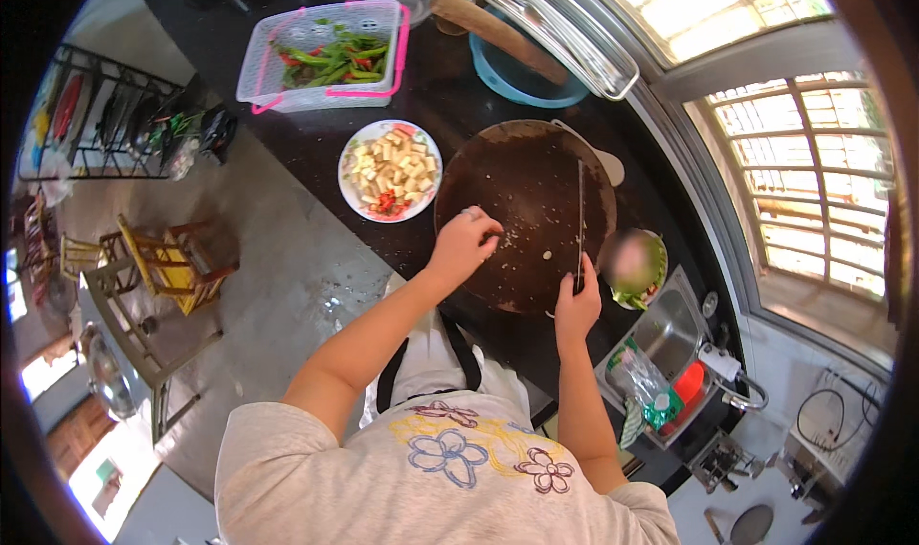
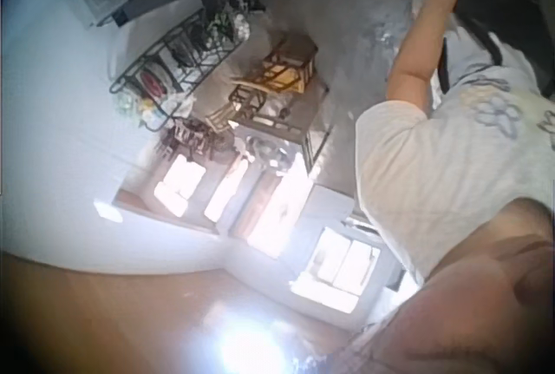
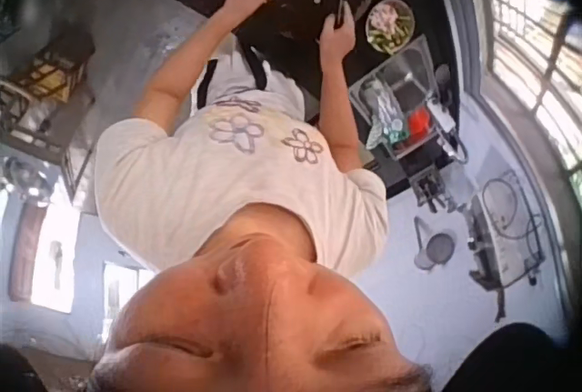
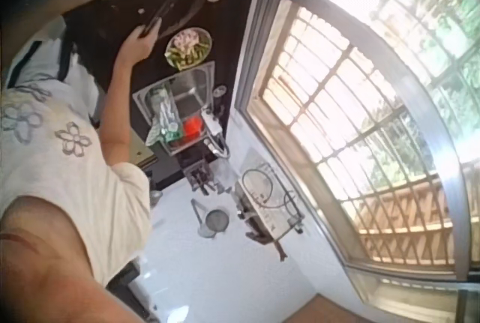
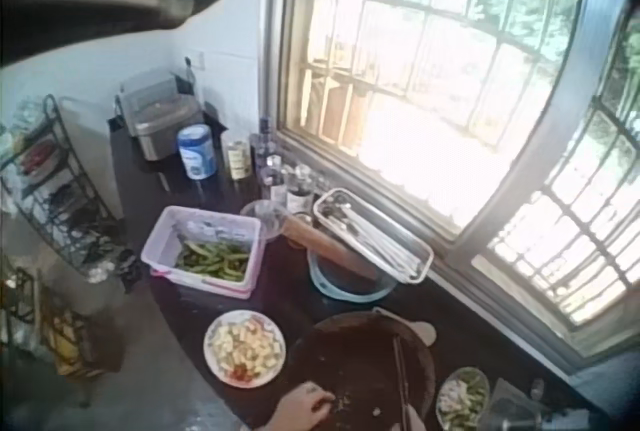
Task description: The person chops long white vegetable stalks into small pieces on a wooden cutting board using a cleaver. They transfer the chopped pieces into a bowl, wash a green vegetable in the sink, and briefly handle potatoes on the floor.
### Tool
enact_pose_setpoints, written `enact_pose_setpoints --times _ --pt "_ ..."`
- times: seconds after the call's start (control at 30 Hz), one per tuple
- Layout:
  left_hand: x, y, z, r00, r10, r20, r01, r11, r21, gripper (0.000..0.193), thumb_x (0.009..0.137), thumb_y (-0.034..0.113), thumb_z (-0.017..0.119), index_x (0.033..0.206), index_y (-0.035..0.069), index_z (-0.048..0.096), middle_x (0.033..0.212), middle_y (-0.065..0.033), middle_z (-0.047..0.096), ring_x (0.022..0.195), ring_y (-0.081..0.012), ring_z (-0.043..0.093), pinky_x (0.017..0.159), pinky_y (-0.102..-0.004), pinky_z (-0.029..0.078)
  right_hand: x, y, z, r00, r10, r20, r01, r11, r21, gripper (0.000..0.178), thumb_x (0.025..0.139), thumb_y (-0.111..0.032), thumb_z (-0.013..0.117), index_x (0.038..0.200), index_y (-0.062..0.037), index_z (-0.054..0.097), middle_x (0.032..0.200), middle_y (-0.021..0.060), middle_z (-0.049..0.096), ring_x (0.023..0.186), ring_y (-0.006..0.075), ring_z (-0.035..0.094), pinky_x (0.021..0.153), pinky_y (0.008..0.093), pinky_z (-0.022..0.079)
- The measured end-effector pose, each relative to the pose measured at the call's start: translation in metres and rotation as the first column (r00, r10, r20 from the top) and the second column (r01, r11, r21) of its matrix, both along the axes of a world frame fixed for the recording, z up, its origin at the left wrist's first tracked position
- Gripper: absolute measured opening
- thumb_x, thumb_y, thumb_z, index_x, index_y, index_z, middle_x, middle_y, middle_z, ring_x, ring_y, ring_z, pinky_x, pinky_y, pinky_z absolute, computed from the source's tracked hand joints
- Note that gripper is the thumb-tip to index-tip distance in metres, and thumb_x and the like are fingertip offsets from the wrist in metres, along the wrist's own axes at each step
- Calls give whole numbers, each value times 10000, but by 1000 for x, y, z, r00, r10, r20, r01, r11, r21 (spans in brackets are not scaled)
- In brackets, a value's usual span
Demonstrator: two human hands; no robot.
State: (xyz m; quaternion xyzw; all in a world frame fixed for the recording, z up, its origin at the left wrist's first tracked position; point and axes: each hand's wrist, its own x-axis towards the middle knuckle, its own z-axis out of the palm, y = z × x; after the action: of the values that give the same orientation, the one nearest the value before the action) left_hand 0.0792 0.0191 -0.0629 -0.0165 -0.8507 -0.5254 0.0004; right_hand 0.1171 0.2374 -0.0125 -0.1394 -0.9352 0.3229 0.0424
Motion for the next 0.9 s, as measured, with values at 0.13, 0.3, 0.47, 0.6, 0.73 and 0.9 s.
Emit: enact_pose_setpoints --times 0.13,0.3,0.47,0.6,0.73,0.9 --pt "-7 65 -8 969 -199 -145 185 977 -104 182 747 106 736 910 63 667 900 -101 588 884 -307 604 765 -380 504 -8 20 -33 997 72 -38 -57 950 308 560 843 -130 647 1370 -75 466 1069 167 589 988 366 586 831 440 479" --pt "-10 107 -22 932 -326 -158 264 909 -322 113 743 35 667 846 22 624 890 -135 587 894 -323 600 770 -393 509 -2 32 -60 992 116 -56 -90 934 346 598 837 -138 688 1380 -54 451 1022 169 523 961 360 541 838 422 454" --pt "-15 121 -10 947 -300 116 320 847 -425 88 767 55 594 839 26 635 866 -172 606 871 -335 623 754 -410 521 1 23 -55 997 73 -12 -67 958 278 594 823 -115 712 1366 -74 475 1046 181 472 988 354 490 859 430 432" --pt "-21 100 -8 955 -290 55 295 928 -226 38 762 75 623 773 53 651 792 -153 628 804 -337 637 721 -414 515 1 25 -56 994 99 44 -108 905 411 557 805 -195 729 1316 -110 524 1044 146 504 1011 339 500 859 448 418" --pt "-37 2 31 964 107 -244 -117 993 -28 38 750 88 678 777 62 683 792 -140 647 784 -322 634 709 -403 511 4 12 -44 996 87 28 -90 888 451 499 828 -220 705 1283 -111 530 1142 139 471 1073 331 467 927 474 367" --pt "-37 -146 12 843 495 -210 -533 819 -212 85 759 90 706 838 58 708 817 -121 654 807 -293 633 725 -383 512 5 -42 -31 943 323 -85 -296 925 237 346 841 -195 669 1171 -111 606 1119 146 464 1072 332 454 949 465 321"
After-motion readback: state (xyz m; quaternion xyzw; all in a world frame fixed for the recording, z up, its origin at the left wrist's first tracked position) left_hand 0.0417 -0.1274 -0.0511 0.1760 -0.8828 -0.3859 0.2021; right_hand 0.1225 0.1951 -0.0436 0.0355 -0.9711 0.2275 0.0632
